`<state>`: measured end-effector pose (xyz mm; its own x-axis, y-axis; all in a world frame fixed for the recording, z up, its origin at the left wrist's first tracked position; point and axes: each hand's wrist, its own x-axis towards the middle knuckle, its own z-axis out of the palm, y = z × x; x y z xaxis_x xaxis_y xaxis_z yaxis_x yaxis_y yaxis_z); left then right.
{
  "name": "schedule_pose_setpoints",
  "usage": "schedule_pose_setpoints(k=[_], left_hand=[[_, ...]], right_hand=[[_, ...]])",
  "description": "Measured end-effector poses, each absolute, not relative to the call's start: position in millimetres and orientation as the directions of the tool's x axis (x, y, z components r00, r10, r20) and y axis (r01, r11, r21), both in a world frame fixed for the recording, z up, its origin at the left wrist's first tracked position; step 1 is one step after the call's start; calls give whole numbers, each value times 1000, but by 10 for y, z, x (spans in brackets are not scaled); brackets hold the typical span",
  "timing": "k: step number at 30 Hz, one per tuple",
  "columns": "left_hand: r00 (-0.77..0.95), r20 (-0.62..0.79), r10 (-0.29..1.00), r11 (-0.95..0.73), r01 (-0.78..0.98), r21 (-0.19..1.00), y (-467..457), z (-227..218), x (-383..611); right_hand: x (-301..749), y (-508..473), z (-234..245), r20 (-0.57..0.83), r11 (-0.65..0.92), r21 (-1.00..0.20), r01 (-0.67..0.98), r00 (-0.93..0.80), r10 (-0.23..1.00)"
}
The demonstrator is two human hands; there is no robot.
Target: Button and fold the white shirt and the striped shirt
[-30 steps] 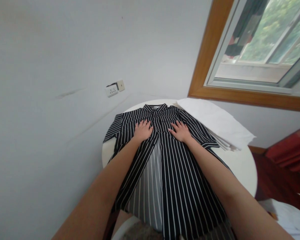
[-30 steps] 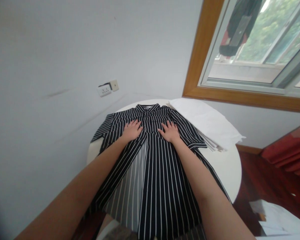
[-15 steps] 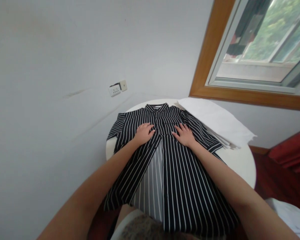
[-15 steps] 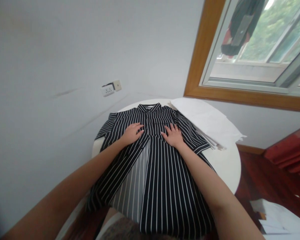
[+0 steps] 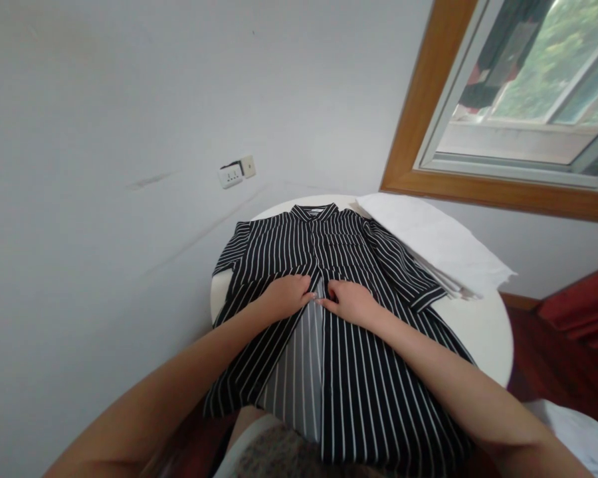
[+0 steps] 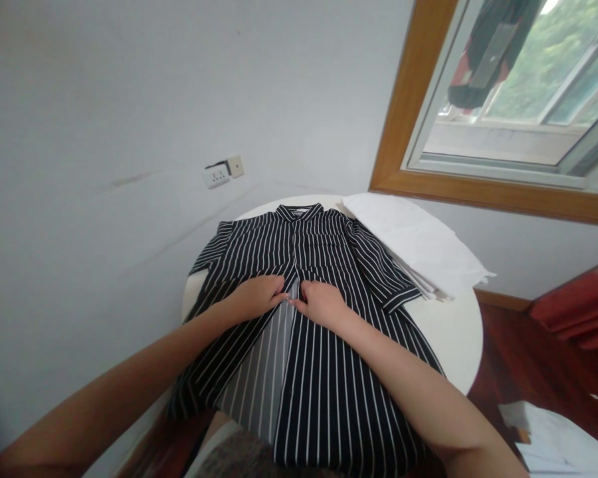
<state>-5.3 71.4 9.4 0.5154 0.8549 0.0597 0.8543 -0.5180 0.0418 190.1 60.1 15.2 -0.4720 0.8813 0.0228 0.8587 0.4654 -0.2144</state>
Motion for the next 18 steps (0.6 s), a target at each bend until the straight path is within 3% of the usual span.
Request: schedule_pose_setpoints(k=[7,12,18], left_hand=[[454,86,887,-455,890,-10,712,56,1],[476,96,874,-484,871,86,700,75,12],[435,87,896,-444,874,197,725,185,5]], right_hand=[[1804,505,99,76,430,-63,901,-425,902],[1783,460,65,109,444,9,896,-442,890],[1804,458,48,129,438,-22,899,-432,893]])
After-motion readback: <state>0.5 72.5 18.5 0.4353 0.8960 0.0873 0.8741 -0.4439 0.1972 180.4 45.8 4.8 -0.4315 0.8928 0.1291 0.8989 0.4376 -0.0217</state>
